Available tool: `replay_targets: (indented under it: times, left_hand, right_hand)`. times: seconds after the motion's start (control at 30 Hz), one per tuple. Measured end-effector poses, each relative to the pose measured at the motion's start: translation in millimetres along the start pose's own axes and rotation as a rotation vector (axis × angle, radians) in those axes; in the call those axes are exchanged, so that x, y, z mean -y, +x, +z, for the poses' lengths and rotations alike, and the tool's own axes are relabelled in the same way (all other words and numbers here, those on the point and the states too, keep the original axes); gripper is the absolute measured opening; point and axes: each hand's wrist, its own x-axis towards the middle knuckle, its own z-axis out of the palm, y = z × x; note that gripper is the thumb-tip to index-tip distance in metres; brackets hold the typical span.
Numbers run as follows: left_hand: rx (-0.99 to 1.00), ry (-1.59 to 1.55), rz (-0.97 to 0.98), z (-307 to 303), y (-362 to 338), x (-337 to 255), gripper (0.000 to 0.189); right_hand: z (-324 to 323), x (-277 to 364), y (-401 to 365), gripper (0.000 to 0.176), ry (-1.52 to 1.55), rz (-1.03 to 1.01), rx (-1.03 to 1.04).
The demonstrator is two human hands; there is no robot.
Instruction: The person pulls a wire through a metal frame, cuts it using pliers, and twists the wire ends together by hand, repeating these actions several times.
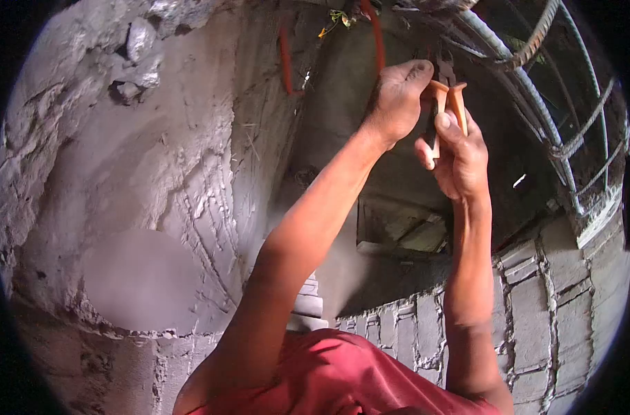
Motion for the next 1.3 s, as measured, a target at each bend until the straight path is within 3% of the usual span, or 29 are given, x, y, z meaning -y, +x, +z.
replay_targets:
  times: [0.03,0.07,0.1,0.17,0.3,0.47,0.53,0.57,0.63,0.73,0.8,1.03,1.1,1.17,1.23,1.3]
  left_hand:
    - [0.015,0.082,-0.002,-4.4,2.5,-0.3,0.027]
    - [0.006,0.083,0.004,-6.9,4.2,1.0,0.027]
    - [-0.017,0.075,-0.039,-7.8,4.7,1.8,0.025]
    - [-0.045,0.063,-0.086,-7.9,6.0,7.8,0.023]
    - [0.007,-0.1,0.001,-9.6,14.6,28.9,0.019]
    - [0.014,-0.155,0.095,3.5,9.2,37.3,0.015]
    - [0.021,-0.203,0.114,5.2,10.0,33.8,0.017]
    - [0.027,-0.202,0.113,5.2,9.9,31.7,0.017]
    - [0.086,-0.233,0.082,7.7,6.4,23.4,0.02]
    - [0.06,-0.232,0.082,22.2,-0.3,10.9,0.023]
    - [0.017,-0.251,0.091,35.9,-1.9,8.3,0.023]
    - [-0.041,0.114,0.227,47.0,7.6,28.4,0.029]
    - [-0.051,0.199,0.242,48.3,19.0,43.4,0.029]
    - [-0.11,0.263,0.601,47.2,41.7,68.2,0.022]
    - [-0.15,0.372,0.659,40.1,61.8,80.5,0.027]
    - [-0.309,0.64,0.891,35.1,77.1,89.0,0.03]
  right_hand:
    - [2.3,0.1,0.1,0.028,-0.077,-0.033,-0.043]
    - [2.8,8.7,-2.2,0.021,-0.362,-0.006,-0.104]
    - [-1.7,8.6,-0.8,0.016,-0.845,-0.181,-0.17]
    - [-6.0,14.7,1.4,0.013,-1.366,-0.5,-0.176]
    - [-13.8,41.4,6.9,0.012,-1.607,-0.431,-0.174]
    - [-17.8,70.7,-7.1,0.017,-1.589,-0.357,-0.029]
    - [-30.4,68.1,-13.7,0.024,-1.116,-0.073,0.002]
    - [-39.8,58.4,-23.3,0.031,-0.832,-0.098,0.017]
    - [-49.4,43.5,-49.9,0.035,-0.563,-0.105,-0.062]
    - [-74.1,21.0,-97.0,0.068,-0.097,0.038,-0.097]
    - [-97.1,-12.3,-129.7,0.073,0.144,0.073,-0.172]
    - [-155.1,-125.9,-217.5,0.047,0.37,0.474,-0.464]
    - [-159.6,-143.0,-222.5,0.042,0.38,0.528,-0.443]
    - [-159.4,-154.2,-213.5,0.039,0.387,0.55,-0.354]
    - [-149.0,-153.3,-193.2,0.035,0.354,0.497,-0.307]
    - [-140.5,-151.2,-175.3,0.032,0.307,0.487,-0.225]
